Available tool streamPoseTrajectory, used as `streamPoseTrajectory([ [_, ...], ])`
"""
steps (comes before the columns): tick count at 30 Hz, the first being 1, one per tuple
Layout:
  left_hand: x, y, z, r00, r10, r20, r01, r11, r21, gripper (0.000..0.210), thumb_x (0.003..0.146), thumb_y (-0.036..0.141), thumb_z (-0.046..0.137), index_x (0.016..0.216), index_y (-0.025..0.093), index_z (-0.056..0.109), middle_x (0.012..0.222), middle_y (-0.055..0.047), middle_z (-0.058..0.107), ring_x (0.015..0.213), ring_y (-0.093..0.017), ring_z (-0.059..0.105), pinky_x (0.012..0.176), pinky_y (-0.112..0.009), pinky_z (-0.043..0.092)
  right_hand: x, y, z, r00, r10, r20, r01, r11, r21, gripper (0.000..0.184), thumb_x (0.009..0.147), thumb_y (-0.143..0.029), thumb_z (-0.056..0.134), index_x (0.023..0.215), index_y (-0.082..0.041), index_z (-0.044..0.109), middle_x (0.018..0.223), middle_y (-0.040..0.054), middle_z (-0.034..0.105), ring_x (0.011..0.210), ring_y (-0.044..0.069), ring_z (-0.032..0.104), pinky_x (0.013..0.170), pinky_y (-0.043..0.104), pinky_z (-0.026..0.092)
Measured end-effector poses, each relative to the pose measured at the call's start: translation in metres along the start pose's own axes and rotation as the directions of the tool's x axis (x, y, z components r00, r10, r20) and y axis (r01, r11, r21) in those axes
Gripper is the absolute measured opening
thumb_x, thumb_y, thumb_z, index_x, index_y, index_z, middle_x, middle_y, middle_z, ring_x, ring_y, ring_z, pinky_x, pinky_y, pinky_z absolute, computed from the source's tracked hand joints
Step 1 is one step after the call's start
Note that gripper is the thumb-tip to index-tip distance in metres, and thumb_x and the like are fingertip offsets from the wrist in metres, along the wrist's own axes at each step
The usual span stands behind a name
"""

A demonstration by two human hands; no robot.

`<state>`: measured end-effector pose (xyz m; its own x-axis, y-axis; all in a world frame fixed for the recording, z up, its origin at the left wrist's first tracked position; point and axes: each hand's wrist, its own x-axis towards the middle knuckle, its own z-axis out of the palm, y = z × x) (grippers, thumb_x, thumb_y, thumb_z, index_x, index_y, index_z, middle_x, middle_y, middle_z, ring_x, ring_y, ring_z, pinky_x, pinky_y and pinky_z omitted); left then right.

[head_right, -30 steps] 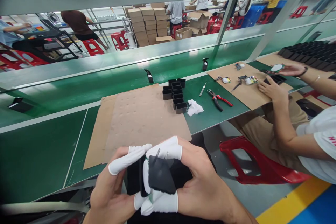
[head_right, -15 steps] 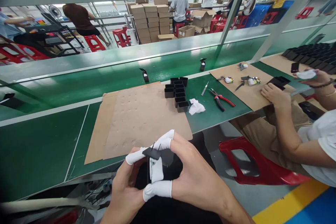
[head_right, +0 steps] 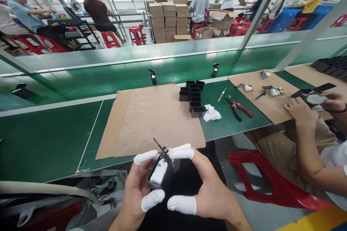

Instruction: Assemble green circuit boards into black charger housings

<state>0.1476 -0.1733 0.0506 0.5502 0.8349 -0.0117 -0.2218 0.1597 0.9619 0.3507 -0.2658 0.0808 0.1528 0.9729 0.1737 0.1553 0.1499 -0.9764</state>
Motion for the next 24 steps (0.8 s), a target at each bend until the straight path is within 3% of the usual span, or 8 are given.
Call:
streamPoseTrajectory([
  [4,0.001,0.005,0.000,0.995,-0.053,0.084,0.068,0.980,-0.189,0.055,0.087,0.055,0.085,0.130,0.028,0.065,0.130,-0.013,0.072,0.115,-0.032,0.075,0.095,-0.043,0.065,-0.006,0.019,0.012,0.997,-0.079,-0.001,0.079,0.995,0.066,0.075,0.082,-0.023,0.091,0.148,-0.036,0.059,0.153,0.0106,0.060,0.144,0.034,0.058,0.123,0.052,0.048],
  [9,0.004,0.017,0.009,0.966,-0.236,0.103,0.258,0.866,-0.428,0.040,0.103,0.057,0.065,0.129,0.027,0.064,0.113,-0.010,0.076,0.099,-0.027,0.077,0.083,-0.037,0.062,0.003,0.022,0.027,0.997,-0.045,-0.068,0.053,0.991,0.124,0.066,0.087,-0.020,0.087,0.144,-0.038,0.061,0.149,0.0083,0.063,0.142,0.030,0.060,0.123,0.048,0.049],
  [13,0.011,0.023,0.015,0.920,-0.351,0.172,0.388,0.761,-0.521,0.050,0.108,0.061,0.053,0.125,0.017,0.071,0.111,-0.015,0.077,0.100,-0.027,0.073,0.081,-0.034,0.058,0.012,0.023,0.029,0.995,0.051,-0.086,-0.033,0.980,0.198,0.052,0.088,-0.027,0.089,0.135,-0.035,0.068,0.134,0.0062,0.068,0.129,0.026,0.067,0.114,0.041,0.053],
  [17,0.016,0.018,0.019,0.893,-0.416,0.174,0.436,0.697,-0.569,0.059,0.107,0.064,0.055,0.125,0.012,0.077,0.113,-0.017,0.078,0.092,-0.023,0.072,0.079,-0.032,0.056,0.019,0.025,0.029,0.979,0.159,-0.130,-0.118,0.953,0.280,0.045,0.090,-0.034,0.088,0.132,-0.031,0.069,0.119,0.0045,0.072,0.114,0.022,0.070,0.105,0.036,0.056],
  [24,0.013,0.010,0.024,0.879,-0.470,0.083,0.412,0.660,-0.628,0.047,0.104,0.057,0.065,0.121,0.016,0.082,0.121,-0.015,0.077,0.092,-0.020,0.071,0.089,-0.034,0.060,0.032,0.019,0.027,0.962,0.248,-0.111,-0.203,0.927,0.316,0.036,0.098,-0.048,0.078,0.125,-0.025,0.071,0.103,0.0023,0.071,0.093,0.018,0.070,0.090,0.034,0.058],
])
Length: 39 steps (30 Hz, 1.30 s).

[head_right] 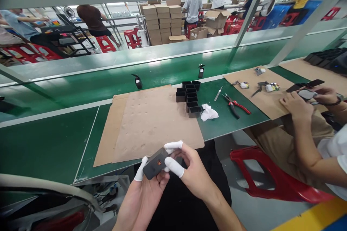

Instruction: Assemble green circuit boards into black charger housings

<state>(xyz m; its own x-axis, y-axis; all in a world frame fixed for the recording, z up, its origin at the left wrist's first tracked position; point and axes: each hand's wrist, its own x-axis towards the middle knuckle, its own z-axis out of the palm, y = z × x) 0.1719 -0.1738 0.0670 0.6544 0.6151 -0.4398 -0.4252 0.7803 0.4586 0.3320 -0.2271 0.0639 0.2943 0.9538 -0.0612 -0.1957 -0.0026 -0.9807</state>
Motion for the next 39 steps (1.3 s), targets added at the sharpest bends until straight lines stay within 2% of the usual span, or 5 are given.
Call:
streamPoseTrajectory([
  [17,0.008,-0.010,-0.013,0.975,0.200,-0.101,-0.181,0.968,0.173,0.034,0.104,0.046,0.069,0.120,0.018,0.077,0.110,-0.012,0.078,0.081,-0.017,0.072,0.067,-0.024,0.056,0.025,0.003,0.001,0.993,-0.113,0.045,0.117,0.987,-0.112,0.035,0.102,-0.050,0.070,0.126,-0.024,0.072,0.109,0.0050,0.071,0.099,0.020,0.069,0.096,0.038,0.057],
  [21,0.028,0.027,-0.039,0.743,0.668,0.045,-0.480,0.484,0.732,0.037,0.101,0.043,0.073,0.131,0.023,0.064,0.128,-0.011,0.072,0.115,-0.026,0.072,0.096,-0.037,0.060,0.057,0.022,-0.011,0.962,-0.273,-0.028,0.255,0.927,-0.275,0.031,0.103,-0.050,0.069,0.122,-0.026,0.073,0.115,0.0058,0.066,0.101,0.021,0.066,0.100,0.042,0.054],
  [24,0.052,0.068,-0.071,0.572,0.750,0.333,-0.351,-0.144,0.925,0.033,0.104,0.041,0.065,0.129,0.020,0.064,0.128,-0.014,0.069,0.121,-0.030,0.069,0.104,-0.047,0.057,0.084,0.036,-0.019,0.956,-0.281,-0.079,0.223,0.878,-0.424,0.031,0.103,-0.051,0.067,0.120,-0.025,0.073,0.111,0.0062,0.068,0.100,0.024,0.066,0.100,0.045,0.054],
  [26,0.065,0.089,-0.090,0.552,0.701,0.451,-0.273,-0.359,0.892,0.028,0.107,0.037,0.058,0.128,0.020,0.065,0.127,-0.015,0.068,0.117,-0.030,0.070,0.098,-0.045,0.059,0.096,0.044,-0.021,0.962,-0.261,-0.077,0.197,0.864,-0.463,0.032,0.103,-0.052,0.066,0.116,-0.024,0.074,0.107,0.0063,0.070,0.097,0.024,0.067,0.096,0.044,0.055],
  [39,0.078,0.091,-0.112,0.469,0.670,0.575,-0.207,-0.550,0.809,0.021,0.109,0.026,0.055,0.114,0.021,0.075,0.124,-0.012,0.070,0.109,-0.023,0.075,0.088,-0.032,0.063,0.099,0.059,-0.024,0.976,-0.208,-0.065,0.153,0.866,-0.476,0.036,0.103,-0.055,0.065,0.117,-0.023,0.074,0.112,0.0087,0.075,0.104,0.027,0.069,0.099,0.046,0.054],
])
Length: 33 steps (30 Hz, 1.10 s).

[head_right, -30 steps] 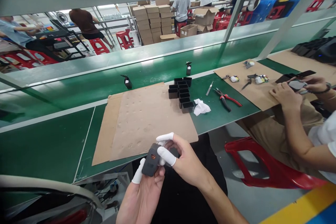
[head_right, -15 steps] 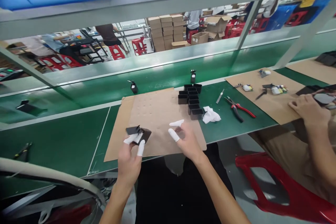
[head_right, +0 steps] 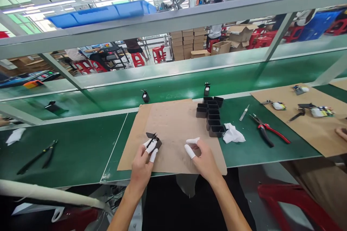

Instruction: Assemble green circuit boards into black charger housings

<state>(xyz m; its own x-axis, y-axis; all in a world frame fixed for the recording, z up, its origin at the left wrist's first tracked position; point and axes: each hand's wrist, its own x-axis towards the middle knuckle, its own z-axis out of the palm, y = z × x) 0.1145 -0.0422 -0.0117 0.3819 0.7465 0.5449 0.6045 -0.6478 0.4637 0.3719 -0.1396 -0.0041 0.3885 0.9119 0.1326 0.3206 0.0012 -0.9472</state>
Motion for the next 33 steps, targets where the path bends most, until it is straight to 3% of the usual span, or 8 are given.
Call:
streamPoseTrajectory([
  [6,0.002,0.000,0.003,0.999,-0.007,-0.034,0.007,1.000,0.009,0.020,0.108,0.025,0.058,0.120,0.021,0.074,0.122,-0.012,0.071,0.111,-0.024,0.075,0.092,-0.033,0.063,-0.001,0.002,0.000,1.000,-0.010,0.009,0.010,1.000,-0.023,0.034,0.104,-0.052,0.064,0.117,-0.023,0.074,0.111,0.0086,0.074,0.103,0.027,0.068,0.098,0.046,0.052],
  [11,0.003,0.000,-0.005,0.996,0.030,-0.085,-0.031,0.999,-0.008,0.014,0.107,0.023,0.061,0.113,0.021,0.074,0.114,-0.009,0.070,0.105,-0.021,0.075,0.089,-0.029,0.061,0.000,-0.001,0.000,1.000,0.009,0.006,-0.009,1.000,-0.008,0.033,0.102,-0.053,0.065,0.115,-0.024,0.074,0.110,0.0078,0.074,0.102,0.027,0.067,0.096,0.045,0.052],
  [16,0.000,-0.006,-0.015,0.996,-0.008,-0.087,0.008,1.000,-0.002,0.011,0.106,0.024,0.062,0.101,0.021,0.071,0.104,-0.005,0.066,0.089,-0.016,0.073,0.077,-0.025,0.059,0.002,0.000,0.000,1.000,0.015,0.007,-0.015,1.000,0.018,0.031,0.102,-0.052,0.065,0.115,-0.025,0.075,0.111,0.0067,0.075,0.103,0.026,0.068,0.096,0.045,0.052],
  [20,-0.002,-0.012,-0.020,0.995,-0.010,-0.102,0.012,1.000,0.015,0.010,0.105,0.023,0.063,0.109,0.021,0.072,0.110,-0.006,0.067,0.094,-0.018,0.073,0.082,-0.028,0.060,0.003,0.004,0.000,1.000,0.006,0.008,-0.006,1.000,0.011,0.031,0.102,-0.051,0.065,0.116,-0.026,0.075,0.111,0.0063,0.075,0.102,0.027,0.068,0.096,0.044,0.053],
  [33,-0.001,-0.026,-0.028,0.978,-0.011,-0.210,0.026,0.997,0.067,0.010,0.103,0.026,0.066,0.099,0.020,0.074,0.105,-0.005,0.069,0.085,-0.015,0.073,0.075,-0.025,0.059,0.002,0.008,0.001,1.000,-0.003,0.005,0.003,1.000,-0.023,0.030,0.103,-0.050,0.065,0.118,-0.026,0.075,0.110,0.0060,0.075,0.100,0.026,0.067,0.094,0.044,0.052],
])
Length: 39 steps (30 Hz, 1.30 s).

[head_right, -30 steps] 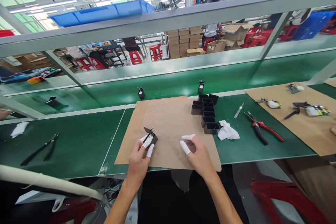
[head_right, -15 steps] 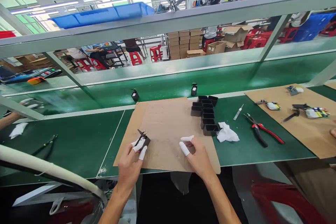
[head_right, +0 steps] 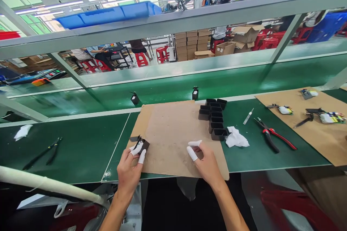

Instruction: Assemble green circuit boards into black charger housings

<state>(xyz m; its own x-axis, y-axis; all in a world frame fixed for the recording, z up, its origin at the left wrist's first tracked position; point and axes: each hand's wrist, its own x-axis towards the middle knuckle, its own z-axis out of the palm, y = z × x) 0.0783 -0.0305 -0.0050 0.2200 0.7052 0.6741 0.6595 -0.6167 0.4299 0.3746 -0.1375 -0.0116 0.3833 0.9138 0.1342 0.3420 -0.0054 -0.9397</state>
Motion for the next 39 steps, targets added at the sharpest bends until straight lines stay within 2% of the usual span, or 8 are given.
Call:
streamPoseTrajectory([
  [7,-0.005,-0.002,-0.001,0.989,-0.143,0.035,0.144,0.989,-0.021,0.019,0.102,0.038,0.065,0.101,0.022,0.074,0.108,-0.007,0.072,0.082,-0.018,0.075,0.077,-0.032,0.061,0.000,0.000,0.000,1.000,0.004,0.000,-0.004,1.000,0.003,0.030,0.102,-0.049,0.065,0.119,-0.026,0.075,0.111,0.0058,0.076,0.101,0.026,0.068,0.094,0.043,0.052],
  [9,-0.008,-0.002,0.000,0.962,-0.260,0.080,0.266,0.962,-0.068,0.025,0.100,0.045,0.067,0.111,0.023,0.072,0.108,-0.007,0.072,0.077,-0.019,0.074,0.074,-0.034,0.062,0.000,-0.001,0.000,1.000,0.006,-0.005,-0.006,1.000,0.006,0.030,0.102,-0.049,0.065,0.118,-0.027,0.076,0.112,0.0062,0.076,0.102,0.026,0.069,0.095,0.043,0.053],
  [12,-0.009,-0.005,0.003,0.892,-0.444,0.089,0.453,0.873,-0.180,0.062,0.086,0.052,0.082,0.135,0.022,0.059,0.102,-0.004,0.071,0.072,-0.019,0.071,0.074,-0.037,0.062,0.000,-0.003,0.001,1.000,0.007,-0.014,-0.007,1.000,0.006,0.030,0.101,-0.049,0.066,0.117,-0.027,0.077,0.112,0.0064,0.077,0.102,0.027,0.069,0.095,0.043,0.053],
  [15,-0.003,-0.012,0.003,0.864,-0.447,0.229,0.493,0.842,-0.217,0.071,0.076,0.052,0.091,0.130,0.022,0.058,0.094,0.000,0.067,0.076,-0.019,0.066,0.074,-0.035,0.060,0.000,-0.003,0.001,1.000,0.011,-0.011,-0.011,1.000,0.012,0.031,0.101,-0.051,0.065,0.117,-0.026,0.076,0.111,0.0062,0.077,0.101,0.027,0.069,0.095,0.043,0.053],
  [20,0.015,-0.019,-0.001,0.864,-0.277,0.421,0.392,0.895,-0.215,0.051,0.081,0.049,0.088,0.118,0.021,0.068,0.104,-0.004,0.066,0.094,-0.024,0.066,0.085,-0.037,0.057,0.001,0.001,0.001,1.000,0.019,-0.017,-0.018,1.000,0.019,0.032,0.100,-0.052,0.067,0.115,-0.026,0.077,0.113,0.0070,0.077,0.102,0.027,0.070,0.095,0.044,0.053],
  [25,0.027,0.019,-0.013,0.864,-0.135,0.485,0.283,0.927,-0.247,0.038,0.087,0.029,0.082,0.122,0.024,0.068,0.111,-0.005,0.069,0.102,-0.024,0.068,0.093,-0.038,0.057,-0.017,-0.022,0.012,0.999,-0.043,0.007,0.042,0.997,0.061,0.024,0.100,-0.047,0.069,0.105,-0.025,0.079,0.102,0.0060,0.077,0.093,0.025,0.069,0.087,0.039,0.054],
  [31,0.028,0.067,-0.023,0.827,0.021,0.562,0.023,0.997,-0.071,0.048,0.079,0.000,0.063,0.120,0.025,0.067,0.109,-0.004,0.063,0.096,-0.023,0.066,0.083,-0.034,0.055,-0.044,-0.056,0.051,0.996,-0.050,0.073,0.030,0.968,0.249,0.016,0.100,-0.039,0.071,0.106,-0.026,0.077,0.105,0.0072,0.077,0.096,0.025,0.072,0.090,0.039,0.058],
  [39,0.035,0.075,-0.020,0.758,0.181,0.627,-0.317,0.942,0.111,0.075,0.066,-0.006,0.054,0.134,0.024,0.063,0.118,-0.009,0.065,0.107,-0.030,0.065,0.087,-0.041,0.058,-0.023,-0.041,0.064,0.990,0.095,0.108,-0.136,0.857,0.497,0.018,0.074,-0.026,0.079,0.089,-0.022,0.071,0.090,0.0039,0.074,0.082,0.021,0.070,0.081,0.035,0.059],
])
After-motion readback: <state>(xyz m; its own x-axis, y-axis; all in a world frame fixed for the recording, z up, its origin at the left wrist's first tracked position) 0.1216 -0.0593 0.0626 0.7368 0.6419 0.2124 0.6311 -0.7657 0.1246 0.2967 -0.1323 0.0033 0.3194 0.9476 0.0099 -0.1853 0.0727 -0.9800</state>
